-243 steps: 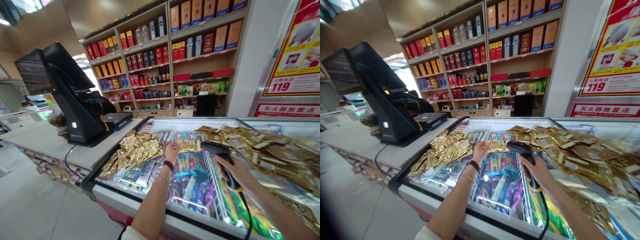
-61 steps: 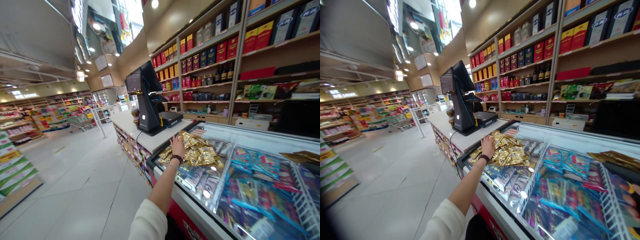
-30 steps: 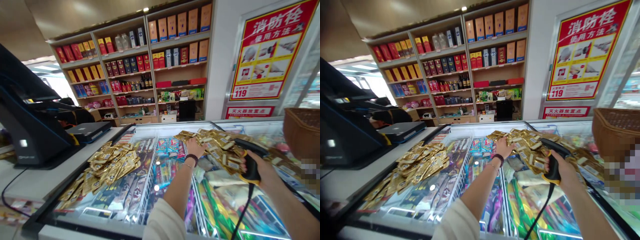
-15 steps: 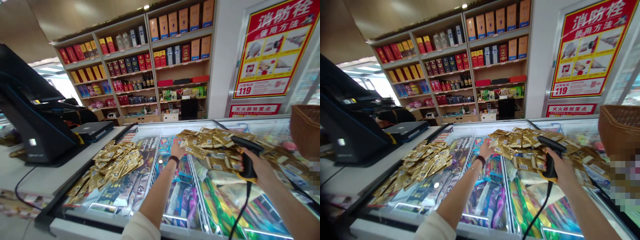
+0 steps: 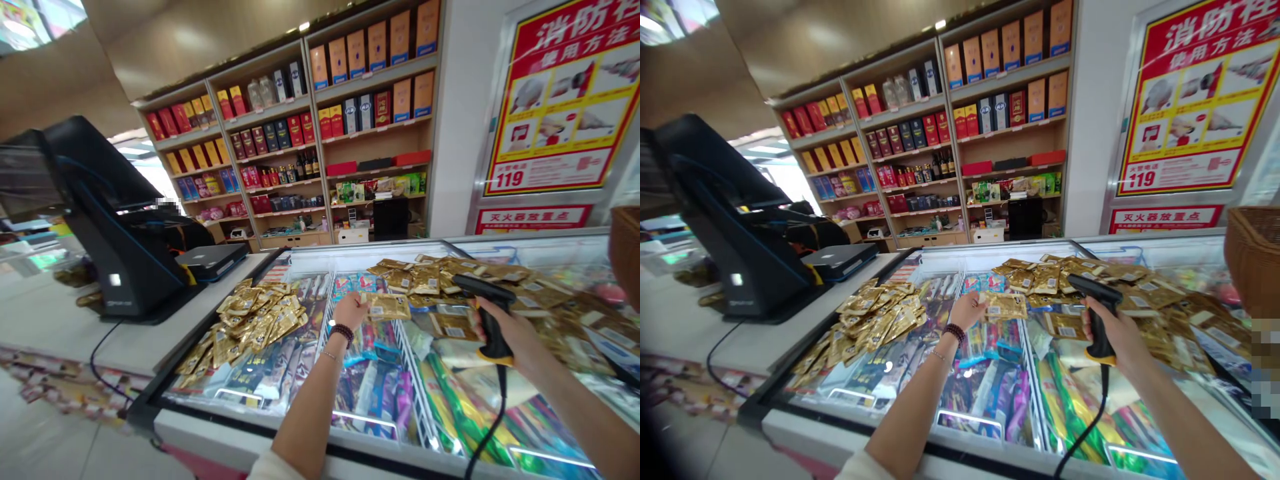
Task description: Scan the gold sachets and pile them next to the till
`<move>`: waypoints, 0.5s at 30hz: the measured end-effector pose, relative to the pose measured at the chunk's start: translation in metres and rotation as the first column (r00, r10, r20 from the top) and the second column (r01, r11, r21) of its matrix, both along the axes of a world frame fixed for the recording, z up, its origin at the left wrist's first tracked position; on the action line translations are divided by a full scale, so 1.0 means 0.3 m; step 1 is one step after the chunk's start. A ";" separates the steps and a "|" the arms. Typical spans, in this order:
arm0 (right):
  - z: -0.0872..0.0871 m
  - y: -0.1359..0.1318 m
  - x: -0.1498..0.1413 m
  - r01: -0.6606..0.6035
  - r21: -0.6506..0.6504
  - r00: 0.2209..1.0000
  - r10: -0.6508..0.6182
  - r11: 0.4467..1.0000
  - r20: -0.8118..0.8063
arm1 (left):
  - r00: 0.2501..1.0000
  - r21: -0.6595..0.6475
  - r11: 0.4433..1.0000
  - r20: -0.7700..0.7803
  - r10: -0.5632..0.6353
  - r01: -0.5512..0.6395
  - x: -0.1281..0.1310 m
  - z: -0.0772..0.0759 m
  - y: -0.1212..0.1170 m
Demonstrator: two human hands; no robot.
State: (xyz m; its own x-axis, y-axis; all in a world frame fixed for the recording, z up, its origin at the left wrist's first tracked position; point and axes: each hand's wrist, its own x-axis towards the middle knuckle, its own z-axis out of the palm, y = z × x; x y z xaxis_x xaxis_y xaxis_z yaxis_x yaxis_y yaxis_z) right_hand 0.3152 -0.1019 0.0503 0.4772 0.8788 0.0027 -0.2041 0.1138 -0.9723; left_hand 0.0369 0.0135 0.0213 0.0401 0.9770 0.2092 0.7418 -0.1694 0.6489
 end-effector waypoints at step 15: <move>-0.030 0.086 -0.291 -0.348 -0.086 0.856 0.354 0.934 0.376 | 0.301 -0.085 0.992 0.952 0.053 0.096 -0.167 -0.058 0.010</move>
State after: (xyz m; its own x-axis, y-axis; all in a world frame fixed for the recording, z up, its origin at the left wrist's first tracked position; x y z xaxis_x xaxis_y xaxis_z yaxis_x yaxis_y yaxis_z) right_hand 0.2280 -0.0760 0.0412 0.1017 0.9891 0.1066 0.1564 0.0899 -0.9836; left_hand -0.0132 0.0165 0.0038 -0.0923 0.9956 0.0163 -0.4086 -0.0528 0.9112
